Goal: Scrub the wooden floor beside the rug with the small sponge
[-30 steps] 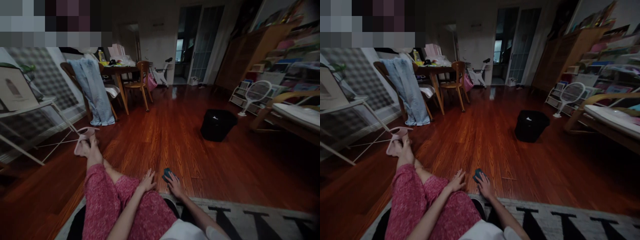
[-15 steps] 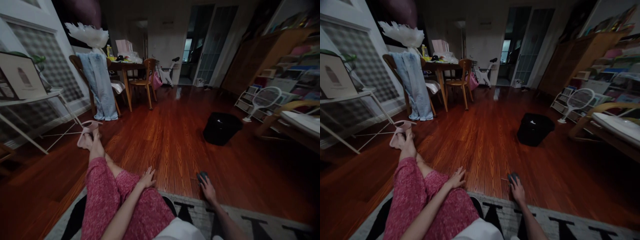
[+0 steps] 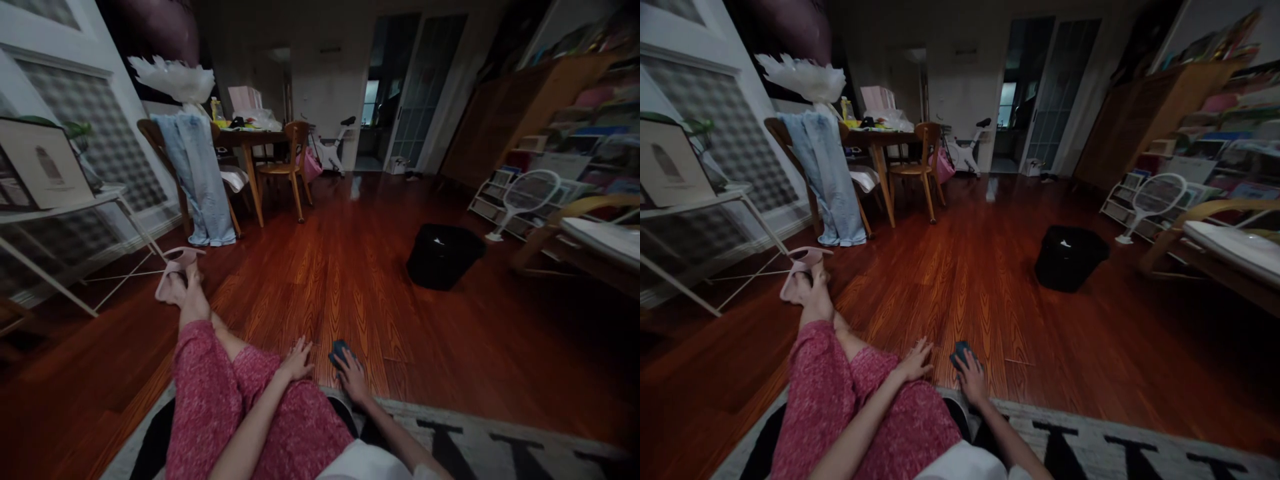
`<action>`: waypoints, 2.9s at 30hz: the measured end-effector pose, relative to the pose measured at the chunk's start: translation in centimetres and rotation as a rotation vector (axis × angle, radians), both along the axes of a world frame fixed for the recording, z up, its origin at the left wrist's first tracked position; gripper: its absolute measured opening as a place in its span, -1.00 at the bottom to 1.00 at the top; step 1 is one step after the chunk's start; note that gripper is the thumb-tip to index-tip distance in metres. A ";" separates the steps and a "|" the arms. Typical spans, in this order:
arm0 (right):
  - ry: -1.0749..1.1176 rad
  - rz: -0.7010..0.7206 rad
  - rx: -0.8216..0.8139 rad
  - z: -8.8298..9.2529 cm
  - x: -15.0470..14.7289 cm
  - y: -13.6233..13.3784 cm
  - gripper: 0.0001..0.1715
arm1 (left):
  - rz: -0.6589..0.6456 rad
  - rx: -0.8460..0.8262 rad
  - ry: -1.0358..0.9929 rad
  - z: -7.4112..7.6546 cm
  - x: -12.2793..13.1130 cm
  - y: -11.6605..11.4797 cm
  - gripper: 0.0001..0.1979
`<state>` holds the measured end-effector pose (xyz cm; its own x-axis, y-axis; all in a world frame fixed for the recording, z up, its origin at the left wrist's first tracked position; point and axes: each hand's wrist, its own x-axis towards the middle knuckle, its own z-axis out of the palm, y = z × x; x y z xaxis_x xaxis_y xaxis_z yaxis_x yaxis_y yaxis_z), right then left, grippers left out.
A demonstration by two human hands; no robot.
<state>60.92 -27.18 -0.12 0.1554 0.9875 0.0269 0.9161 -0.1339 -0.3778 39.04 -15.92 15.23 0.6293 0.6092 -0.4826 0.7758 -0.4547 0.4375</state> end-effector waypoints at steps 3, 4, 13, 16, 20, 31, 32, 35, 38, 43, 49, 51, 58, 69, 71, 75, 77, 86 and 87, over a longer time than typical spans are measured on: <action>0.058 0.219 -0.048 1.3 -2.6 2.8 -0.35 | 0.011 0.009 0.004 -0.1 -0.1 -0.1 -0.15; 0.067 0.270 -0.064 1.6 -2.5 3.4 -0.36 | 0.014 0.011 0.004 0.0 -0.1 -0.1 -0.15; -0.106 -0.321 -0.006 -0.1 14.2 -4.3 -0.37 | 0.014 -0.001 -0.012 0.0 0.0 0.0 -0.12; -0.143 -0.598 -0.020 -1.3 18.0 -9.1 -0.33 | 0.012 -0.013 -0.027 -0.1 0.0 0.0 -0.12; -0.152 -0.684 -0.045 -2.3 16.5 -10.8 -0.30 | 0.003 -0.017 -0.030 0.0 0.0 0.0 -0.12; 0.068 0.155 -0.099 0.9 -3.7 3.0 -0.33 | 0.003 0.025 0.001 0.2 -0.2 -0.2 -0.16; 0.087 0.206 -0.118 1.3 -4.4 3.8 -0.33 | 0.004 0.031 0.003 0.2 -0.2 -0.2 -0.16; 0.095 0.292 -0.122 1.8 -3.3 4.9 -0.34 | 0.002 0.043 0.007 0.2 -0.2 -0.2 -0.17; 0.037 0.173 -0.070 1.4 2.2 3.4 -0.37 | -0.006 0.039 0.002 0.1 -0.2 -0.2 -0.17; -0.095 -0.367 -0.010 -0.3 14.1 -4.9 -0.38 | -0.015 0.014 -0.022 -0.3 -0.3 0.0 -0.16; -0.111 -0.865 0.016 -1.9 17.9 -11.9 -0.29 | -0.021 -0.007 -0.039 -0.7 -0.2 0.2 -0.18; -0.100 -0.910 0.047 -1.9 15.8 -10.6 -0.30 | -0.029 -0.007 -0.032 -0.7 -0.1 0.2 -0.18; -0.063 -0.358 -0.062 0.7 2.7 0.0 -0.32 | -0.033 0.021 -0.011 -0.8 -0.3 0.3 -0.18; 0.031 0.255 -0.065 1.3 -6.0 6.5 -0.32 | 0.012 0.036 -0.023 -0.7 -0.2 -0.1 -0.18; -0.012 0.156 -0.046 1.4 -2.8 6.1 -0.34 | 0.008 0.028 -0.022 -0.7 -0.3 0.0 -0.18; -0.093 -0.180 -0.020 1.3 5.1 4.3 -0.36 | -0.008 0.013 -0.024 -0.9 -0.4 0.2 -0.18; -0.117 -0.351 -0.016 1.1 8.3 3.2 -0.36 | -0.013 0.013 -0.028 -1.1 -0.4 0.3 -0.17; -0.086 -0.353 0.082 0.4 15.1 -1.8 -0.34 | -0.028 0.047 -0.073 -2.3 -0.3 0.5 -0.22; -0.094 -0.371 0.085 0.4 15.8 -2.4 -0.34 | -0.034 0.052 -0.074 -2.5 -0.2 0.5 -0.23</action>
